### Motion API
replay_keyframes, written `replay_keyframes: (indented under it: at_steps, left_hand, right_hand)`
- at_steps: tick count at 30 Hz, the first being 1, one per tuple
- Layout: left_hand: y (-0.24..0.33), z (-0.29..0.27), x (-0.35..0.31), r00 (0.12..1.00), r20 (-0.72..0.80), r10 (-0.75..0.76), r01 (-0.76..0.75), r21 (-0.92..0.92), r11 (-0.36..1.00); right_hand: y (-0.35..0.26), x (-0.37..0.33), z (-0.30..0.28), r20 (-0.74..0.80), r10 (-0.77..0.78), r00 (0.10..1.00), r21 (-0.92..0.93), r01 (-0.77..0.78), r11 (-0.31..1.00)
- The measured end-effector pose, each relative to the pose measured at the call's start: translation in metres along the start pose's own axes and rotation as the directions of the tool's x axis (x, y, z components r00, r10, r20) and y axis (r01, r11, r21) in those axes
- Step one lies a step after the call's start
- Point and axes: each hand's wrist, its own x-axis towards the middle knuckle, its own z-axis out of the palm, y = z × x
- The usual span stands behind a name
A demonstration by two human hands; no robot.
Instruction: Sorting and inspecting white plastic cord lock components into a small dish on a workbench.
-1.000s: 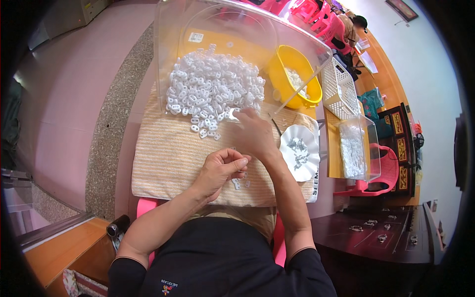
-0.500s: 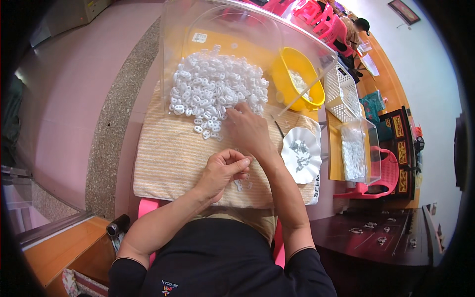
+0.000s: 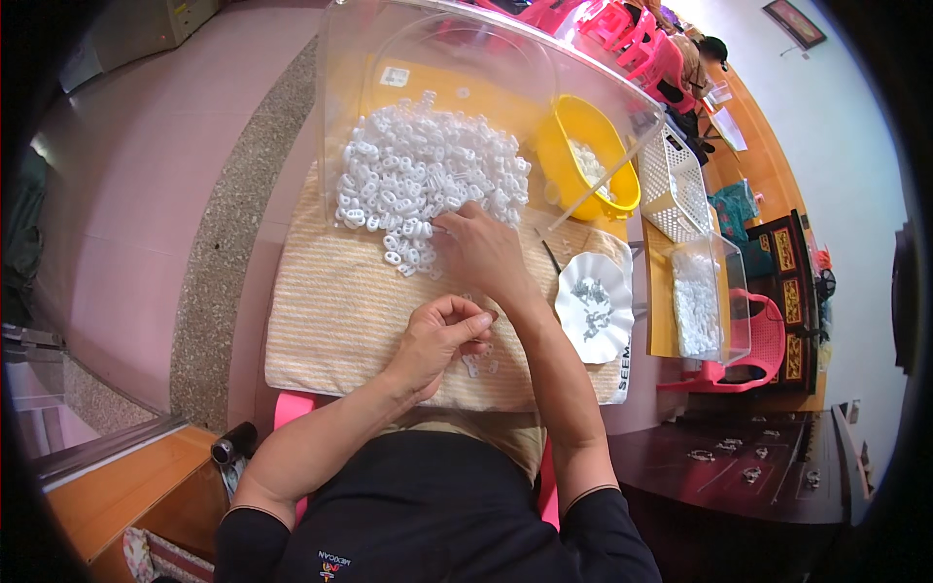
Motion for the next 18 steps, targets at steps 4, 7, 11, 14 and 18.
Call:
replay_keyframes:
  at_steps: [4,7,11,14,18]
  left_hand:
    - [0.001,0.002,-0.001,1.000,-0.009,0.001,-0.002,-0.001,1.000]
    - [0.004,0.004,-0.002,1.000,-0.022,0.000,0.000,-0.005,1.000]
    - [0.002,-0.001,0.000,1.000,-0.012,-0.009,0.009,0.011,1.000]
    - [0.001,-0.002,0.001,1.000,-0.008,0.000,0.001,0.012,1.000]
    - [0.001,-0.001,0.001,1.000,-0.015,-0.001,0.001,0.019,1.000]
  right_hand:
    - [0.003,0.000,0.005,-0.007,0.023,1.000,-0.018,-0.023,1.000]
    - [0.009,-0.002,0.005,0.019,0.057,0.998,-0.035,-0.056,0.998]
    - [0.014,-0.003,0.005,0.022,0.071,0.997,-0.092,-0.069,0.993]
    - [0.021,-0.004,0.007,0.015,0.121,0.993,-0.104,-0.118,0.988]
    - [0.030,-0.007,0.008,-0.029,0.047,0.998,-0.144,-0.051,0.988]
